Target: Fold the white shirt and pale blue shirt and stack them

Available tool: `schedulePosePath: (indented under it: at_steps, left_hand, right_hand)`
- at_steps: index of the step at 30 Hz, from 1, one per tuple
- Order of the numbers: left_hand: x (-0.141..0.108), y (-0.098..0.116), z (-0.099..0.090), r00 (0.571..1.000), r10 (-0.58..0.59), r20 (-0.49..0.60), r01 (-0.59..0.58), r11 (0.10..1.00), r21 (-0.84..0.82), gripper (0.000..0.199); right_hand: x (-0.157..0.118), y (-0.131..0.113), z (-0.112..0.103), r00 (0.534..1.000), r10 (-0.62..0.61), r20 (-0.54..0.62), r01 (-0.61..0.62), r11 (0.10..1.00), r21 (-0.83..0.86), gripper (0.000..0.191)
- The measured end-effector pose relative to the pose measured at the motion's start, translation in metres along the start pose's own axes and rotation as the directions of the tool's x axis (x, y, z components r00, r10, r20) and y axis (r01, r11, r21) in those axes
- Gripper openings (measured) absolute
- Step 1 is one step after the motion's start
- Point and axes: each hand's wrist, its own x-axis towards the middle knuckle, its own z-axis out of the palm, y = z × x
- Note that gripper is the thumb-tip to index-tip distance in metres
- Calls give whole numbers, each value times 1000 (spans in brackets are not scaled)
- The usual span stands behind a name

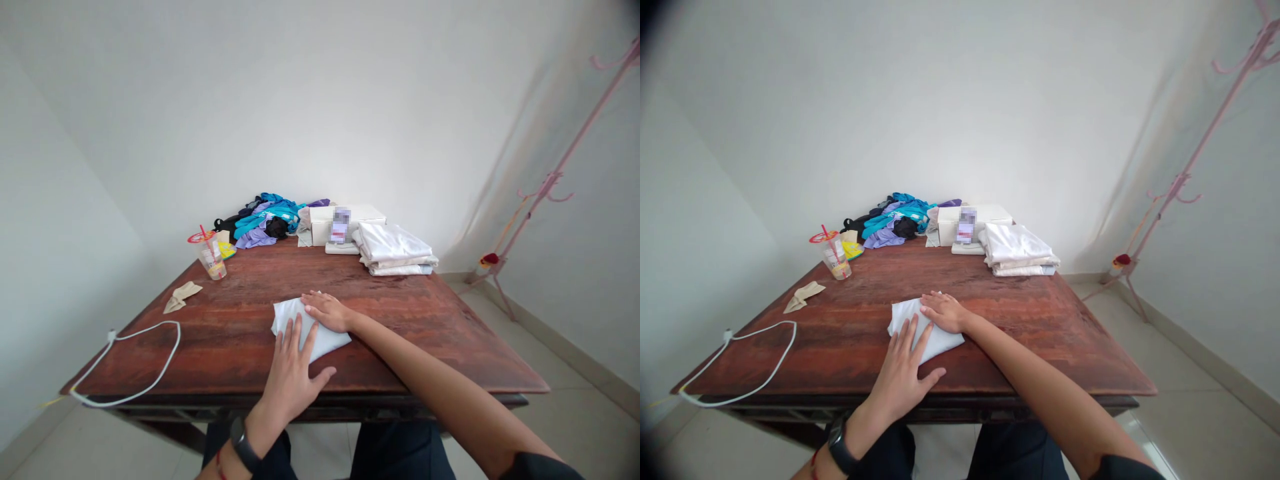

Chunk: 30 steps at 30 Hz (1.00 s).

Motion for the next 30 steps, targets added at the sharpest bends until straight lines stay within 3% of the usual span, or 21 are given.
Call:
schedulePosePath:
  at_steps: [3, 6, 10, 16, 19, 21, 23, 25, 27, 30]
  left_hand:
    - [-5, -1, -5, 1000, -4, 27, 4, 1000, -7, 78]
    - [0, -1, -14, 997, 0, 76, 1, 1000, -12, 70]
    - [8, 3, -32, 988, 56, 146, -61, 998, 25, 78]
    - [26, -9, -49, 948, 228, 222, -239, 971, 22, 88]
    - [43, -26, -54, 957, 236, 166, -214, 967, -141, 81]
    - [57, -38, -61, 986, 149, 81, -116, 940, -321, 65]
    - [74, -49, -70, 999, -43, 5, 40, 860, -509, 48]
    - [91, -57, -80, 962, -271, 9, 202, 694, -691, 40]
    - [106, -62, -84, 899, -423, 116, 318, 445, -838, 45]
    - [125, -62, -79, 834, -452, 316, 401, 101, -911, 50]
  right_hand:
    - [0, 1, 1, 998, -33, -48, 34, 999, 15, 64]
    - [-2, 3, -4, 980, -61, -189, 79, 993, 87, 62]
    - [-8, 12, -20, 946, 28, -324, 34, 982, 186, 60]
    - [-13, 23, -32, 947, 59, -316, 13, 975, 221, 46]
    - [-11, 25, -32, 947, 128, -294, -13, 932, 362, 54]
    - [-11, 24, -33, 948, 180, -264, -3, 831, 556, 64]
    - [-12, 22, -36, 958, 183, -219, 45, 659, 750, 69]
    - [-15, 18, -40, 972, 139, -190, 98, 493, 865, 69]
    - [-18, 14, -42, 976, 98, -197, 142, 403, 904, 68]
    - [-22, 11, -45, 975, 85, -206, 161, 372, 914, 71]
